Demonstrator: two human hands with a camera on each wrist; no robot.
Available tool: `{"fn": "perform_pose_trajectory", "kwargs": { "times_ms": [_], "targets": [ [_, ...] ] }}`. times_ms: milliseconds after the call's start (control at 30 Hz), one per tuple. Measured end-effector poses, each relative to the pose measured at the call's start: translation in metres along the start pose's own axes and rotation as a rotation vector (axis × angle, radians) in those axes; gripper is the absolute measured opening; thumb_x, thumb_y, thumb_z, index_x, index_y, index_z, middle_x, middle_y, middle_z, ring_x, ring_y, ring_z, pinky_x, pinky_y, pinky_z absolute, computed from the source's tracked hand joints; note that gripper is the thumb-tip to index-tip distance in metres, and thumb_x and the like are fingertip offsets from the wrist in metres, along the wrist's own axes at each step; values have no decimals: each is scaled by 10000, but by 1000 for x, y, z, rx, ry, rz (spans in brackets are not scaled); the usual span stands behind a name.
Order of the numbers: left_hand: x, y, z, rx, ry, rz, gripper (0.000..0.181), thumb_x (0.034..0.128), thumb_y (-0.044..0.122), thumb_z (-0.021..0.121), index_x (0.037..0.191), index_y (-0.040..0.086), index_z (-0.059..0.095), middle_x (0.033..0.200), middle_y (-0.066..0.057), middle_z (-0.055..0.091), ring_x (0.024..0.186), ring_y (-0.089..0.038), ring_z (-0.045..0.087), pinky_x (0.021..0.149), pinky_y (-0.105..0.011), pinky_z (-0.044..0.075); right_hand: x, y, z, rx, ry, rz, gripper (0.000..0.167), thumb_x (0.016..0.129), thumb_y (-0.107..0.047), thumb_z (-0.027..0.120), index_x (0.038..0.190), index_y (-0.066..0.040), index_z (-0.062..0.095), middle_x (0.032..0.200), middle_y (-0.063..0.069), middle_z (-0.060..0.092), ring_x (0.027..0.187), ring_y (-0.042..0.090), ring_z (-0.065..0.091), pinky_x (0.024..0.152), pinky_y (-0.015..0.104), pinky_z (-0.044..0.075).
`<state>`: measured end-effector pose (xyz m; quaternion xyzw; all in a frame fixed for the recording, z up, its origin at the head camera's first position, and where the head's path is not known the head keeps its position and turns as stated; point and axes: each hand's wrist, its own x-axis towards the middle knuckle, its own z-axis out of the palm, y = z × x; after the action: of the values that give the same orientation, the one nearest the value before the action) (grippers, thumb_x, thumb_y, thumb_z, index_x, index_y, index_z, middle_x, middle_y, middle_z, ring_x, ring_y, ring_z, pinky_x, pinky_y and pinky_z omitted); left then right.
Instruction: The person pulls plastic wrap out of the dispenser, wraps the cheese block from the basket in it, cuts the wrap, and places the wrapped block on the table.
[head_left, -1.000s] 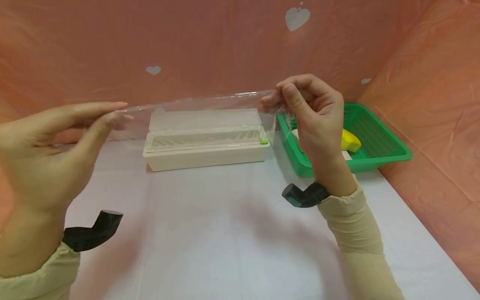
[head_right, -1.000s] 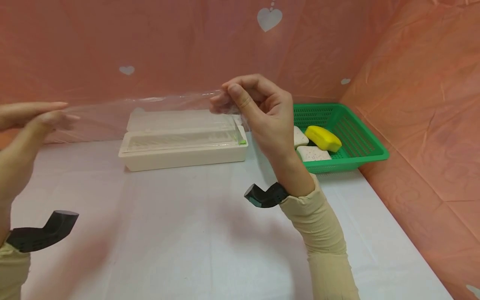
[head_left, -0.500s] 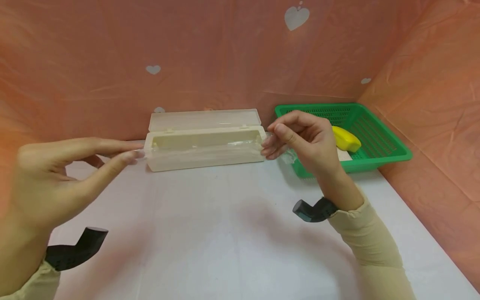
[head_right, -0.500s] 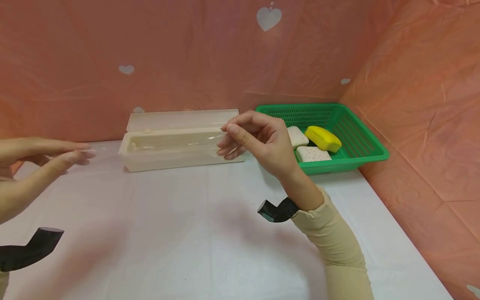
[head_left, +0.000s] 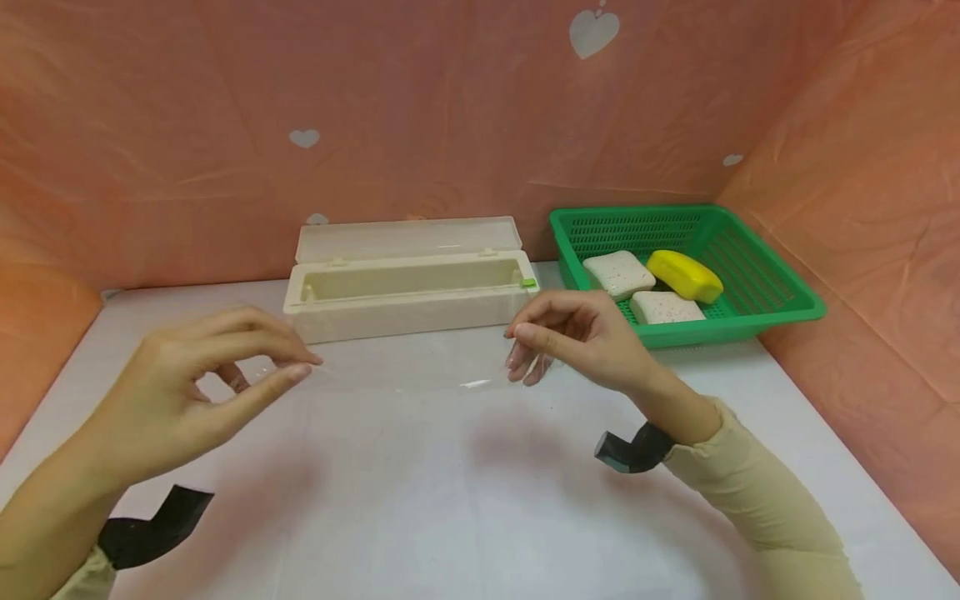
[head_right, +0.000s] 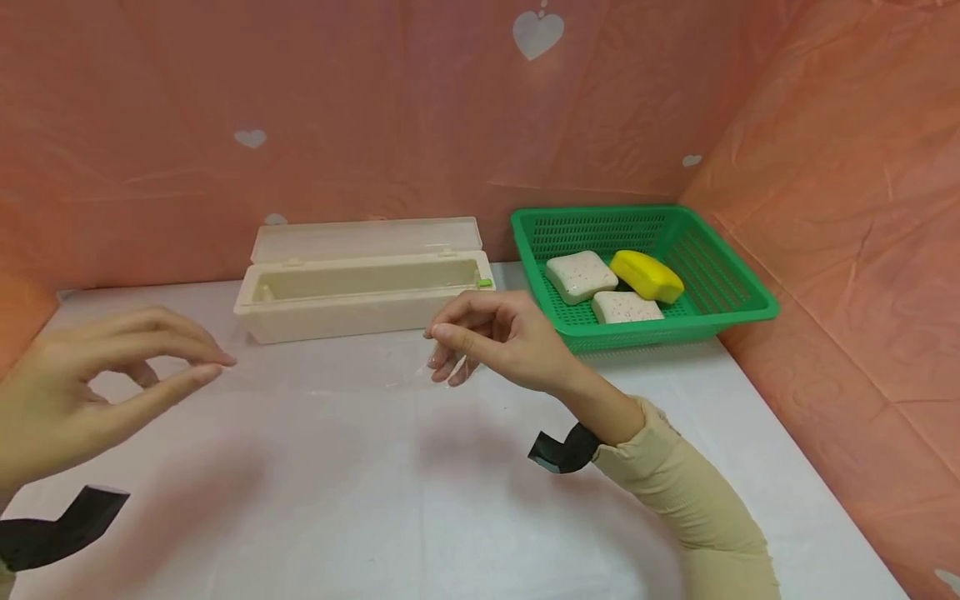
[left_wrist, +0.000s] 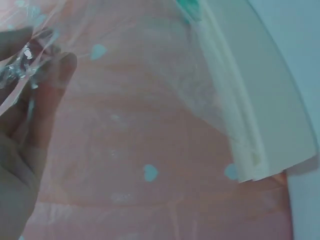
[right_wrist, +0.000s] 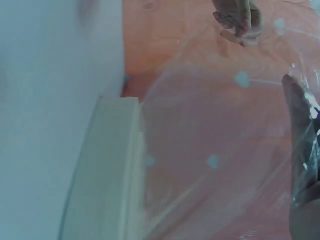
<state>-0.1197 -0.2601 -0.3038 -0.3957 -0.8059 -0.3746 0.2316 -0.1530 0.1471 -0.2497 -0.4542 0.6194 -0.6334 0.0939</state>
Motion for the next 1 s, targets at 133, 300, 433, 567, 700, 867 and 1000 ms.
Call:
{"fn": "perform_pose_trajectory", "kwargs": {
  "times_ms": [133, 300, 433, 567, 700, 867, 1000],
  "targets": [
    [35, 68, 8, 79, -108, -45, 362, 743, -3, 777, 945, 286, 692, 876, 184, 633, 779, 47, 567, 578, -120, 441, -4, 11, 3, 6, -32, 87, 251, 934, -107, 612, 962, 141, 595, 813, 105, 717, 705, 218, 715, 532, 424, 564],
    [34, 76, 18, 44, -177, -112, 404, 728, -54, 759, 902, 301, 675, 833, 225, 605, 740, 73, 548, 565, -112, 435, -11, 27, 5, 37, -77, 160, 225, 938, -76, 599, 972, 146, 593, 813, 270, 664, 709, 241, 717, 551, 444, 565],
    [25, 70, 28, -24, -209, -139, 340, 768, -13, 750, 912, 288, 685, 811, 197, 616, 722, 39, 548, 550, -122, 430, -18, 37, 8, 19, -85, 229, 183, 937, -64, 600, 959, 117, 611, 816, 262, 669, 695, 252, 709, 580, 438, 572],
    [14, 64, 40, -51, -282, -195, 268, 814, 53, 737, 884, 305, 676, 780, 206, 599, 699, 45, 529, 526, -133, 429, -27, 49, 12, -27, -79, 292, 135, 926, -43, 607, 945, 88, 631, 812, 234, 684, 684, 217, 703, 606, 417, 578],
    [5, 60, 50, -54, -357, -246, 193, 848, 121, 720, 861, 307, 668, 764, 225, 580, 687, 62, 515, 515, -155, 439, -35, 62, 15, -23, -106, 362, 152, 923, -27, 605, 950, 121, 619, 803, 239, 681, 679, 179, 694, 619, 390, 583],
    [-4, 57, 59, -96, -401, -272, 92, 867, 158, 707, 865, 247, 684, 771, 179, 622, 692, 59, 515, 513, -171, 441, -44, 77, 19, 4, -157, 445, 191, 923, -26, 602, 971, 159, 598, 799, 264, 677, 680, 232, 688, 622, 335, 577],
    [-10, 54, 65, -132, -447, -294, 55, 870, 161, 703, 871, 216, 696, 773, 150, 639, 684, 63, 507, 521, -173, 445, -50, 83, 20, -17, -198, 489, 191, 925, -45, 604, 966, 141, 613, 794, 276, 664, 685, 216, 672, 636, 305, 568]
  ]
}}
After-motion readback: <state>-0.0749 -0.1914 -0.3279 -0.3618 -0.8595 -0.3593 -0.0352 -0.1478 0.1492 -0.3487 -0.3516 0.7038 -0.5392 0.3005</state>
